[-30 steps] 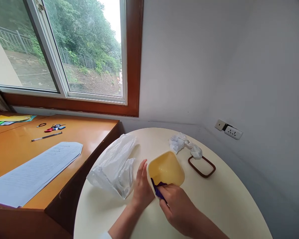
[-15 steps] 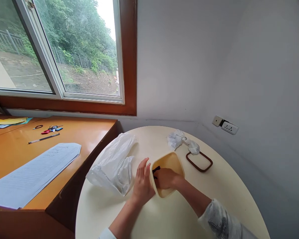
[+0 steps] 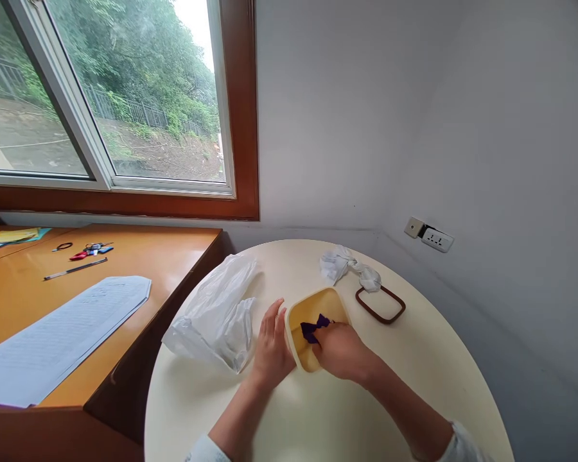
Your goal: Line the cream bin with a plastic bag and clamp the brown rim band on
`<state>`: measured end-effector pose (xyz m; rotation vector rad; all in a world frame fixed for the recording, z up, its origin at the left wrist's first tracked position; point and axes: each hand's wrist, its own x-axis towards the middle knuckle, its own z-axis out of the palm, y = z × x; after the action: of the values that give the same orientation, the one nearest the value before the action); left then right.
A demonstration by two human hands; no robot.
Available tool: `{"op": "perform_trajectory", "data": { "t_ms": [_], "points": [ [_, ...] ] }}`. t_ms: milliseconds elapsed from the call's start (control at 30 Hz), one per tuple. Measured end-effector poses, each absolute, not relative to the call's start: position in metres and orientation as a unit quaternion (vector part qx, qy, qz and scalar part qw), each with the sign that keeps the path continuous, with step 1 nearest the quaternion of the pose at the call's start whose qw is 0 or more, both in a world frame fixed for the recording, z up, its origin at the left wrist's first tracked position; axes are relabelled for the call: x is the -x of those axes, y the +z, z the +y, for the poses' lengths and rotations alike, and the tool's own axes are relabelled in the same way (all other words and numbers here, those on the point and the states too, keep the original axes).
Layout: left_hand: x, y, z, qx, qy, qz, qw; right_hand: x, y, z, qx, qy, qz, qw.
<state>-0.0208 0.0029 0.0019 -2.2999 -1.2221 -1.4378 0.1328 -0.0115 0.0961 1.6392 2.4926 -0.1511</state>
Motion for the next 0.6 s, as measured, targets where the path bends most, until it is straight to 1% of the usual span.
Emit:
{"op": "perform_trajectory", "data": {
  "t_ms": [100,233,300,433,533,600],
  "points": [
    [0.021,0.002,0.004,0.773,-0.479,-0.411,0.066,-0.148,0.100,-0.029,-0.534,-0.065,0.843,0.016],
    [0.022,0.003,0.003,0.773,-0.485,-0.407,0.047,-0.162,0.088,-0.050,-0.493,-0.085,0.856,-0.132],
    [0.023,0.004,0.002,0.767,-0.496,-0.407,0.033,-0.167,0.082,-0.059,-0.465,-0.083,0.863,-0.181],
    [0.025,0.006,0.000,0.753,-0.525,-0.396,-0.006,-0.177,0.077,-0.069,-0.395,-0.067,0.888,-0.228],
    [0.025,0.008,-0.001,0.738,-0.539,-0.405,-0.041,-0.185,0.071,-0.063,-0.359,-0.019,0.899,-0.249],
    [0.023,0.009,-0.003,0.725,-0.545,-0.415,-0.071,-0.188,0.061,-0.056,-0.356,0.022,0.891,-0.280]
  ]
}}
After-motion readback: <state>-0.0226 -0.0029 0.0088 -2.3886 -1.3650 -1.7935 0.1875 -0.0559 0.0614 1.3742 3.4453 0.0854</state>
